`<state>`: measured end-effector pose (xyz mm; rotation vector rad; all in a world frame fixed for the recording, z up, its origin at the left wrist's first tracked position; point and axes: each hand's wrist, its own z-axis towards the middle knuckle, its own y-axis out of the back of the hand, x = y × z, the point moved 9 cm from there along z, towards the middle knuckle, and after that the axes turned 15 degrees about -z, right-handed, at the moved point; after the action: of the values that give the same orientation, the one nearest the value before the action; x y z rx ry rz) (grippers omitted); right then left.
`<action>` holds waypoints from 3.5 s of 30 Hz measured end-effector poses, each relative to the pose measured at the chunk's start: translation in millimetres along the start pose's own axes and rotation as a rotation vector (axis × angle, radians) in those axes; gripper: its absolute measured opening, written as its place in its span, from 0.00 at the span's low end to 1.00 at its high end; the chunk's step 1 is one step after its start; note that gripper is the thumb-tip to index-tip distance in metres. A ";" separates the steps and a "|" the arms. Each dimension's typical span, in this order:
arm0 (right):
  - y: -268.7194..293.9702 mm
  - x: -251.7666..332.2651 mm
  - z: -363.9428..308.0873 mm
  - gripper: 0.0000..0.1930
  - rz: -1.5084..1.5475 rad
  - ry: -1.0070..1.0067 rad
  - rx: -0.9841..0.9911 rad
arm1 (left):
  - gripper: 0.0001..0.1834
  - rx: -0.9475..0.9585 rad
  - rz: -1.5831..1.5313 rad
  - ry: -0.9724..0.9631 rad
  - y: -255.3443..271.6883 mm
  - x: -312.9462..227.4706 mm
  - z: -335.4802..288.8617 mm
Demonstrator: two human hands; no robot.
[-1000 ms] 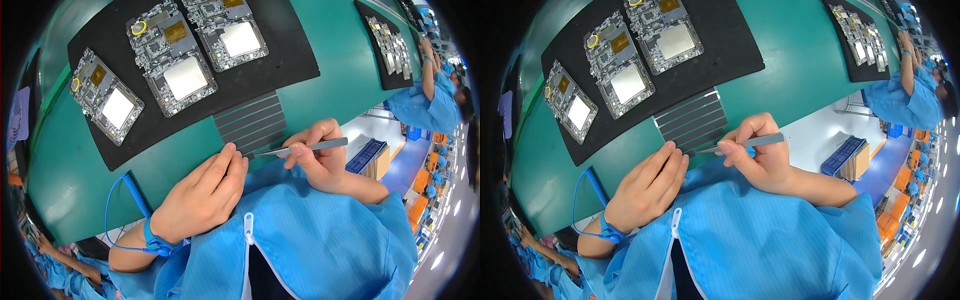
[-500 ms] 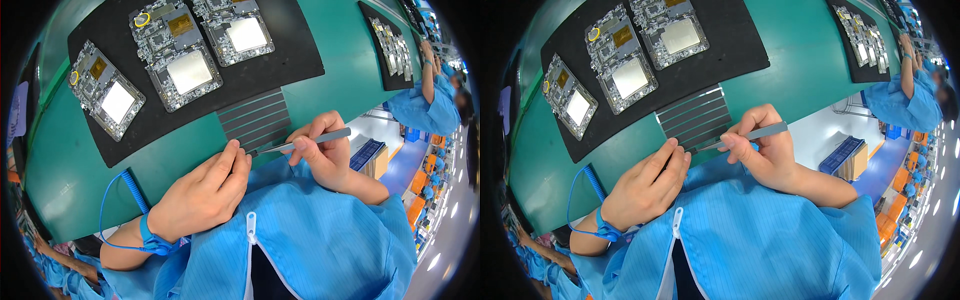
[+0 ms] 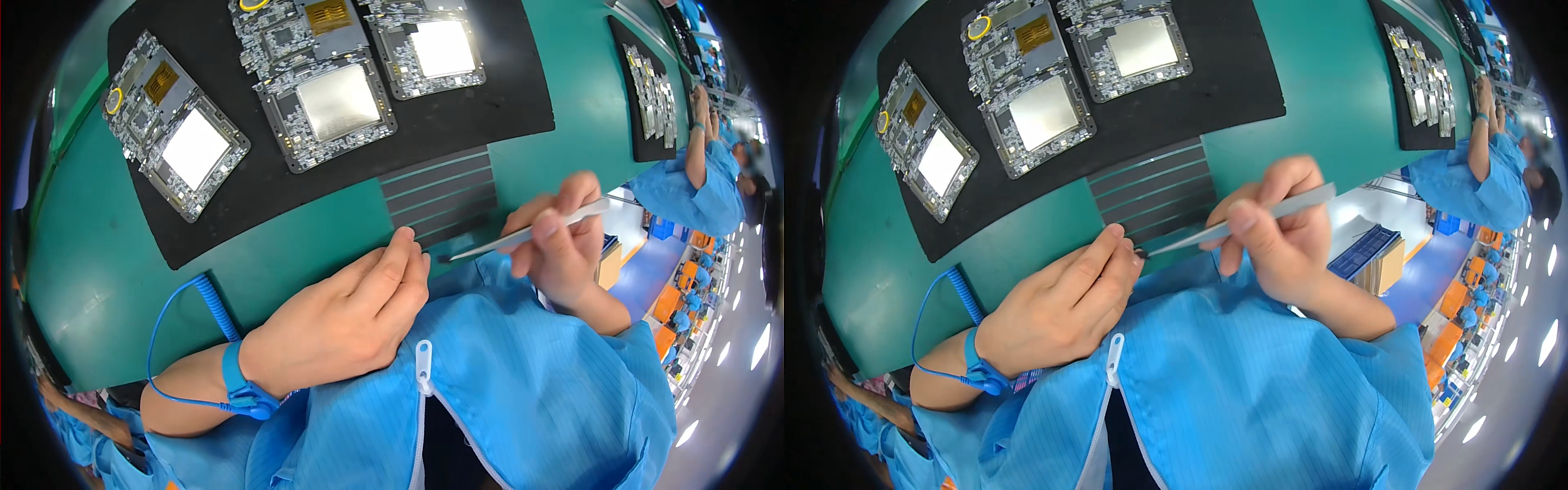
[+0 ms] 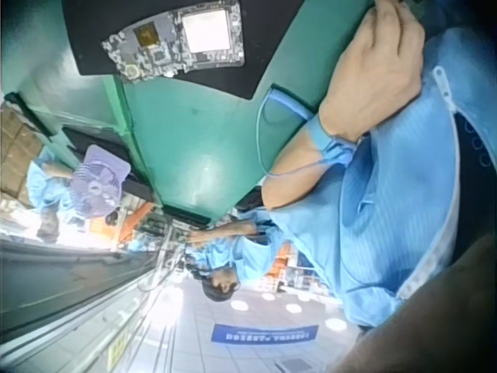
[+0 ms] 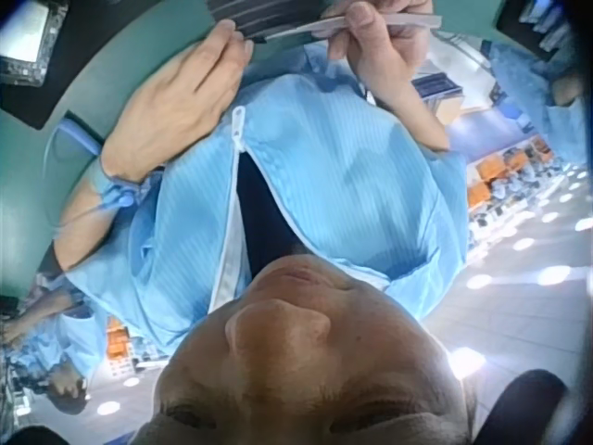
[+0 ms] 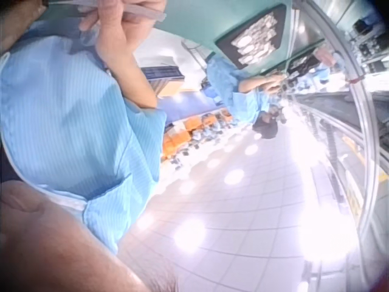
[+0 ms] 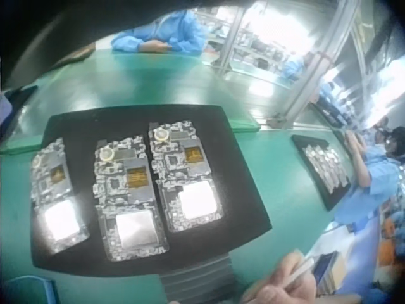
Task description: The person uses tweezers to pick small rectangular components from a strip and places them onto circuit boards. The person repeatedly picks components and places them on the boards, moving the boards along the assembly line as needed.
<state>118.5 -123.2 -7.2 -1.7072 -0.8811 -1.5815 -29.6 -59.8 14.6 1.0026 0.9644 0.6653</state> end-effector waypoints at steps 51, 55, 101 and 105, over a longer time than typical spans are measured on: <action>-70.6 11.1 126.6 0.10 -0.091 0.040 -0.032 | 0.20 -0.349 0.147 0.247 58.5 94.9 -30.2; -70.0 10.0 125.8 0.10 -0.098 0.036 -0.044 | 0.20 -0.348 0.150 0.243 57.9 94.9 -29.9; -108.6 59.8 68.9 0.17 -0.889 1.004 0.049 | 0.17 -0.289 0.164 0.266 56.7 85.4 -21.2; -75.5 62.3 63.7 0.13 -0.552 0.812 -0.023 | 0.18 -0.312 0.122 0.335 60.9 84.4 -15.7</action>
<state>95.8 -24.8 51.6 -0.6900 -0.9166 -2.3806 -8.7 40.9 37.0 0.6883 1.0544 1.0749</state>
